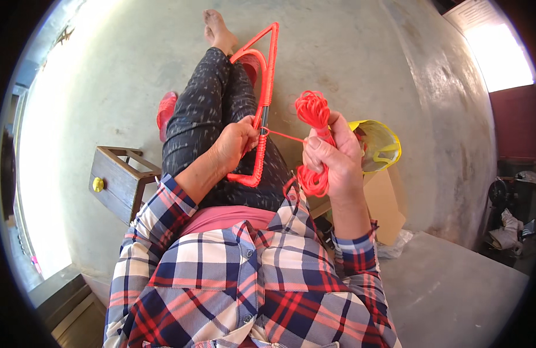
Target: Wrap red plastic cord around a chair frame.
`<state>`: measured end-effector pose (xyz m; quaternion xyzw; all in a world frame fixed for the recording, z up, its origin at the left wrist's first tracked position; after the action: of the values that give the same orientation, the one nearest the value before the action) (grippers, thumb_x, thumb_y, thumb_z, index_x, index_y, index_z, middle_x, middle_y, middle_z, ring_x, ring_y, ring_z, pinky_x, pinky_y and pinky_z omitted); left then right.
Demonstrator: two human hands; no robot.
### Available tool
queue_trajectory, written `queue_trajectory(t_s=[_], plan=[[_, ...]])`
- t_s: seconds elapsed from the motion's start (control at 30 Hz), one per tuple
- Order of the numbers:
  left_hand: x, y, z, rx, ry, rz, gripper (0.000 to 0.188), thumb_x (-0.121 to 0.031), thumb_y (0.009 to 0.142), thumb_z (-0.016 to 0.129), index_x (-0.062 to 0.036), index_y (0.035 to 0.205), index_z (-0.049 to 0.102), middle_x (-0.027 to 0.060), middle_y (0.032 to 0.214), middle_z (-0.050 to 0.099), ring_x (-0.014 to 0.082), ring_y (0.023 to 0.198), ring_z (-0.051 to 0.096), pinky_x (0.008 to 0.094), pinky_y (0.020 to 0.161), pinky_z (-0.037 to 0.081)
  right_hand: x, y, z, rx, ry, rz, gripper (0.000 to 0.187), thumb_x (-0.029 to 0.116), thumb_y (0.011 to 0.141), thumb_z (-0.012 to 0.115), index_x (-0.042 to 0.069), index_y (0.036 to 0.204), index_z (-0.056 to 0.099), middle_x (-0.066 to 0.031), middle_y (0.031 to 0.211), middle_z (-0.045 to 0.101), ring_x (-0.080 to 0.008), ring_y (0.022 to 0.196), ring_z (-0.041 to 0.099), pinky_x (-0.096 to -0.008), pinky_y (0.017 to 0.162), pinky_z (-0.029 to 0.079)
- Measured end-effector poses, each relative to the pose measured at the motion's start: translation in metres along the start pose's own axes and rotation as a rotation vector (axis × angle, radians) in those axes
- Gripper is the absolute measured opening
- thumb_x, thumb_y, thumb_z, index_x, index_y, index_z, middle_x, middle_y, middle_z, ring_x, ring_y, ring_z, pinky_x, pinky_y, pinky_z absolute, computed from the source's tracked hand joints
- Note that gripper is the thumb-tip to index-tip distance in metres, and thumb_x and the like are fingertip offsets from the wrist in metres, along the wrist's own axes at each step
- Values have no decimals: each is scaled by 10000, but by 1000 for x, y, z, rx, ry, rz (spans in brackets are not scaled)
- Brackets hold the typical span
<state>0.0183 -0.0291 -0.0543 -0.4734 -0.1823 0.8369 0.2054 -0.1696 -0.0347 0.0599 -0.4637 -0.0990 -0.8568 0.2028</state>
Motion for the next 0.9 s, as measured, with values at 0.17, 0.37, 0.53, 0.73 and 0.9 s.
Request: queue_trajectory(t_s=[0.17,0.37,0.53,0.73,0.9], plan=[[17,21,-9,-28,-109,-17,119,-74,724,517,-93,842,520,-27,663,450,73,564,379,237,518,296,-16,-30,40,110,72,302,301,-1,830,610,64,1095,483,18,825,527,-33,614,451,-184,529,367],[-16,-4,13,-577,1137,1023,257,-117,724,580,-83,979,580,70,738,575,236,743,565,350,731,412,35,-9,19,108,120,-23,386,-49,787,569,15,1161,498,-35,827,561,-61,540,442,-219,474,341],[-57,-34,42,-175,835,702,149,-93,761,632,-21,890,609,98,772,647,288,726,628,387,725,495,33,6,7,236,-385,-141,239,-15,795,581,27,1031,576,-21,813,563,-106,602,508,-231,523,395],[-38,-10,-22,-369,1092,343,384,-381,891,582,-11,825,657,232,779,647,393,741,645,449,657,501,-56,30,-25,313,-1520,-167,109,78,741,639,31,839,637,-133,804,584,-304,732,592,-362,653,468],[-12,-24,-13,-343,940,452,301,-282,923,556,-7,866,666,212,734,640,370,684,642,427,632,490,-103,56,-29,181,-1239,-28,162,119,773,648,6,888,638,-119,867,598,-298,790,617,-351,693,489]])
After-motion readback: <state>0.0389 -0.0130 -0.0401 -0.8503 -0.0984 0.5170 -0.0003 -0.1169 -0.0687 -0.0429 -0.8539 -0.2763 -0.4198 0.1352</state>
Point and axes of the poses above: each hand's wrist, its own y-axis towards the middle knuckle, its own z-axis out of the palm, x = y × z, the point moved 3 cm from there along y, towards the middle knuckle
